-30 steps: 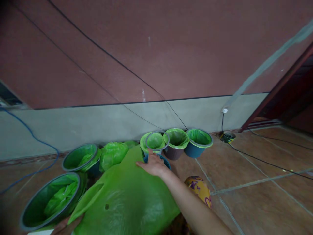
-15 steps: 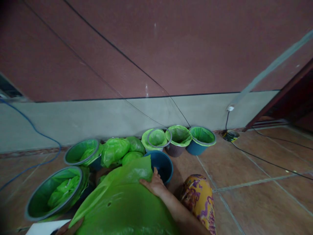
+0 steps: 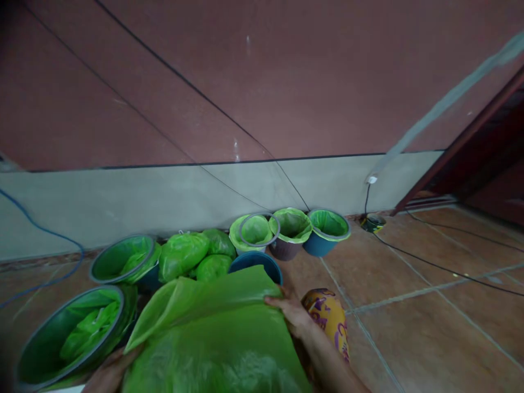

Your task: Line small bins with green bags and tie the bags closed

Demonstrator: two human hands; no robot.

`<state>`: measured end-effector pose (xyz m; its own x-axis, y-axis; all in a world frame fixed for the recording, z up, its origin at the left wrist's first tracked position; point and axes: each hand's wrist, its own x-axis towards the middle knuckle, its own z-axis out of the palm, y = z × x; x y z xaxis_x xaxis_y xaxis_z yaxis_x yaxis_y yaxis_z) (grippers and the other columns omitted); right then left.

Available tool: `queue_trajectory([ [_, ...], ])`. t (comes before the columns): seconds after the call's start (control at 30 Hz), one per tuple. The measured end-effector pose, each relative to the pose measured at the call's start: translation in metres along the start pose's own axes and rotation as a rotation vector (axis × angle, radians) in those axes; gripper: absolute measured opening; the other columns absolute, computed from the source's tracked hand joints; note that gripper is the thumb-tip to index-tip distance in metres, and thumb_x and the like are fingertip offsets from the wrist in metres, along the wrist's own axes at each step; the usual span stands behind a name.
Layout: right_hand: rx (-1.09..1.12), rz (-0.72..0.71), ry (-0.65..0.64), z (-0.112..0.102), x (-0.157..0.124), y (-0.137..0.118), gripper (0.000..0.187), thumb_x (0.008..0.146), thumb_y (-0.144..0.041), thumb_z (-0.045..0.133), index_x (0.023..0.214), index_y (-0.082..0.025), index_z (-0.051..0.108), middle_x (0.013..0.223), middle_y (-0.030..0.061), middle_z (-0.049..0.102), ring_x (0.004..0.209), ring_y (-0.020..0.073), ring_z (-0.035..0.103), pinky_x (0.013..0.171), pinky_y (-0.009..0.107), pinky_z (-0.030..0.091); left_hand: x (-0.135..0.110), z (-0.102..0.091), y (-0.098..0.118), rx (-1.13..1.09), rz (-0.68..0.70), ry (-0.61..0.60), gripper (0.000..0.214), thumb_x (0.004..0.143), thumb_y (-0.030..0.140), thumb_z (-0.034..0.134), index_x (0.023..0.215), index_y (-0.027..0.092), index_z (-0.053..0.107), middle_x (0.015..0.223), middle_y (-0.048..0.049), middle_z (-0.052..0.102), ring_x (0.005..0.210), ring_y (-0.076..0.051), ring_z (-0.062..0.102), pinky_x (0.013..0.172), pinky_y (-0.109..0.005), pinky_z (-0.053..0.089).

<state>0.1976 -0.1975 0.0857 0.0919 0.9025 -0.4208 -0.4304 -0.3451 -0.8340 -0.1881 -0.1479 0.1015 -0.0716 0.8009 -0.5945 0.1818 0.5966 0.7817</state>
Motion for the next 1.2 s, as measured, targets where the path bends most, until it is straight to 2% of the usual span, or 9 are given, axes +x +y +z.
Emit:
queue_trajectory([
  [0.1,0.101,-0.098,0.166,-0.033,-0.039,-0.056,0.077,0.064,-0.029,0.082,0.134,-0.028,0.050,0.093,0.0027,0.077,0.079,0.0222,0.072,0.076,0.035,0.057,0.025,0.045,0.030,-0.094,0.072,-0.137,0.023,0.063,0.039,0.076,0.075,0.021,0.069,0.077,-0.0039,0.076,0.083,-0.028,0.071,0.079,-0.037,0.056],
  [0.2,0.053,-0.260,0.322,-0.061,-0.086,-0.100,0.097,0.067,-0.029,0.082,0.148,-0.032,0.030,0.102,0.0052,0.075,0.082,0.0224,0.073,0.075,0.036,0.058,0.046,0.110,0.060,-0.226,0.069,-0.325,0.032,0.062,0.035,0.081,0.086,0.017,0.070,0.082,-0.0078,0.077,0.083,-0.027,0.072,0.076,-0.035,0.056],
  [0.33,-0.078,-0.427,0.519,-0.086,-0.148,-0.126,0.089,0.071,-0.035,0.079,0.148,-0.035,0.034,0.108,0.0073,0.073,0.085,0.0234,0.072,0.071,0.034,0.059,0.058,0.191,0.092,-0.338,0.097,-0.665,0.041,0.061,0.027,0.083,0.097,0.012,0.070,0.093,-0.0109,0.077,0.088,-0.027,0.072,0.075,-0.031,0.055],
  [0.5,-0.313,-0.549,0.818,-0.117,-0.191,-0.124,0.066,0.071,-0.043,0.077,0.132,-0.026,0.059,0.097,0.0070,0.075,0.079,0.0208,0.070,0.066,0.028,0.057,0.059,0.243,0.108,-0.458,0.149,-0.717,0.060,0.070,0.018,0.075,0.128,0.018,0.059,0.108,-0.0090,0.074,0.091,-0.021,0.072,0.078,-0.028,0.054],
  [0.6,-0.407,-0.636,0.917,-0.130,-0.195,-0.121,0.041,0.068,-0.047,0.078,0.101,-0.023,0.076,0.097,0.0070,0.076,0.085,0.0202,0.068,0.069,0.024,0.055,0.057,0.249,0.113,-0.496,0.194,-0.728,0.068,0.074,0.019,0.071,0.138,0.024,0.051,0.115,-0.0080,0.072,0.097,-0.020,0.070,0.083,-0.030,0.053],
  [0.67,-0.487,-0.624,0.866,-0.130,-0.193,-0.124,0.037,0.070,-0.050,0.076,0.094,-0.022,0.078,0.099,0.0082,0.075,0.089,0.0219,0.067,0.072,0.025,0.054,0.056,0.245,0.118,-0.512,0.226,-0.735,0.065,0.073,0.023,0.072,0.136,0.022,0.054,0.116,-0.0090,0.072,0.101,-0.022,0.069,0.087,-0.032,0.052],
  [0.87,-0.719,-0.471,0.537,-0.115,-0.183,-0.137,0.063,0.067,-0.044,0.078,0.124,-0.020,0.065,0.114,0.0108,0.071,0.095,0.0274,0.066,0.080,0.037,0.056,0.050,0.205,0.140,-0.319,0.403,-0.724,0.045,0.066,0.031,0.078,0.107,0.014,0.073,0.102,-0.0110,0.075,0.097,-0.024,0.067,0.089,-0.033,0.049],
  [1.03,-1.147,-0.429,0.663,-0.128,-0.160,-0.131,0.068,0.069,-0.029,0.071,0.134,-0.016,0.055,0.114,0.0124,0.070,0.096,0.0284,0.067,0.081,0.038,0.055,0.039,0.187,0.154,0.154,0.608,-0.789,0.060,0.056,0.025,0.082,0.115,0.017,0.071,0.104,-0.0078,0.075,0.095,-0.025,0.066,0.088,-0.033,0.049],
  [1.2,-1.520,-0.435,0.739,-0.144,-0.138,-0.126,0.039,0.075,-0.017,0.049,0.107,-0.016,0.070,0.100,0.0141,0.072,0.085,0.0273,0.069,0.076,0.037,0.053,0.045,0.201,0.149,0.445,0.902,-0.456,0.044,0.055,0.014,0.073,0.098,0.025,0.076,0.104,-0.0055,0.074,0.103,-0.028,0.063,0.099,-0.035,0.042],
])
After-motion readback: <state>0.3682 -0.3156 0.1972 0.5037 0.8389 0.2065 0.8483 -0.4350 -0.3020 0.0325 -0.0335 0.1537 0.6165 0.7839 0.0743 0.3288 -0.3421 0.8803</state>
